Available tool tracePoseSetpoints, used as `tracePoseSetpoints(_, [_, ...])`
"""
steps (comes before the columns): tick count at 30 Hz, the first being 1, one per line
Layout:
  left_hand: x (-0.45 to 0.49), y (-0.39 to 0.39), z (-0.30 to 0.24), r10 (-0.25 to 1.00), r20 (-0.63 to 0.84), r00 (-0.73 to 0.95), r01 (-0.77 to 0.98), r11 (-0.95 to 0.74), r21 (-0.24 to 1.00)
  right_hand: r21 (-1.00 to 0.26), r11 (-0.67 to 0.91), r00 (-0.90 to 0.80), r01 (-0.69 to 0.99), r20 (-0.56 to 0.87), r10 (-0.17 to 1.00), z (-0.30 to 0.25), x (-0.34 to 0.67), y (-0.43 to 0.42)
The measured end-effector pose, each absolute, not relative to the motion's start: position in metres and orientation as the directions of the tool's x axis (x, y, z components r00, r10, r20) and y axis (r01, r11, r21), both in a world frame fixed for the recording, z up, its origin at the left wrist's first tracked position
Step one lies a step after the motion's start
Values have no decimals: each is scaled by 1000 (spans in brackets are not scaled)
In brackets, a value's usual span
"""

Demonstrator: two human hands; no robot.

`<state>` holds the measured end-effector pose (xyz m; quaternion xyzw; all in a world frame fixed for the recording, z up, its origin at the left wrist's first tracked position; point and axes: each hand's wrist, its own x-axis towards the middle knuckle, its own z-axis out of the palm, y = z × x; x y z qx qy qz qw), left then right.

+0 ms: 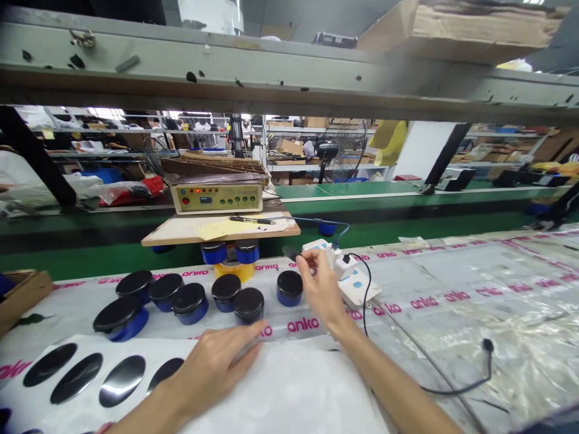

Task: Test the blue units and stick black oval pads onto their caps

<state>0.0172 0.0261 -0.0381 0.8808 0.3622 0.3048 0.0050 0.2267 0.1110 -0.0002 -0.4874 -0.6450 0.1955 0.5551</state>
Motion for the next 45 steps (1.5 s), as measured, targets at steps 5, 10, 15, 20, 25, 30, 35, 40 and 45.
tracePoseSetpoints(5, [20,24,-27,788,262,557,585,-596,551,-822,417,14,389,457,889,-38,215,131])
tracePoseSetpoints(10, [26,25,-33,889,126,441,648,-412,640,-816,465,-140,342,445,884,-37,217,99])
tracePoseSetpoints(15, [46,24,-23,919,-59,389,648,-228,727,-710,609,-274,354,544,793,-16,231,71])
tracePoseSetpoints(20, [69,36,-17,938,-164,306,582,-48,812,-931,333,42,152,342,939,-11,256,69])
tracePoseSetpoints(25, [77,47,-29,948,-158,276,505,-3,863,-992,59,-12,-108,61,998,-30,252,63])
tracePoseSetpoints(30, [74,49,-36,942,-170,288,416,37,909,-993,28,-24,-118,31,999,-34,244,60])
tracePoseSetpoints(35, [73,47,-40,942,-164,294,415,29,909,-998,38,-39,-59,40,998,-32,244,59])
tracePoseSetpoints(40, [73,47,-39,944,-144,298,402,13,916,-998,48,-35,-35,49,998,-32,243,58])
tracePoseSetpoints(45, [73,47,-38,942,-168,292,417,33,908,-998,53,-14,13,53,998,-31,241,58])
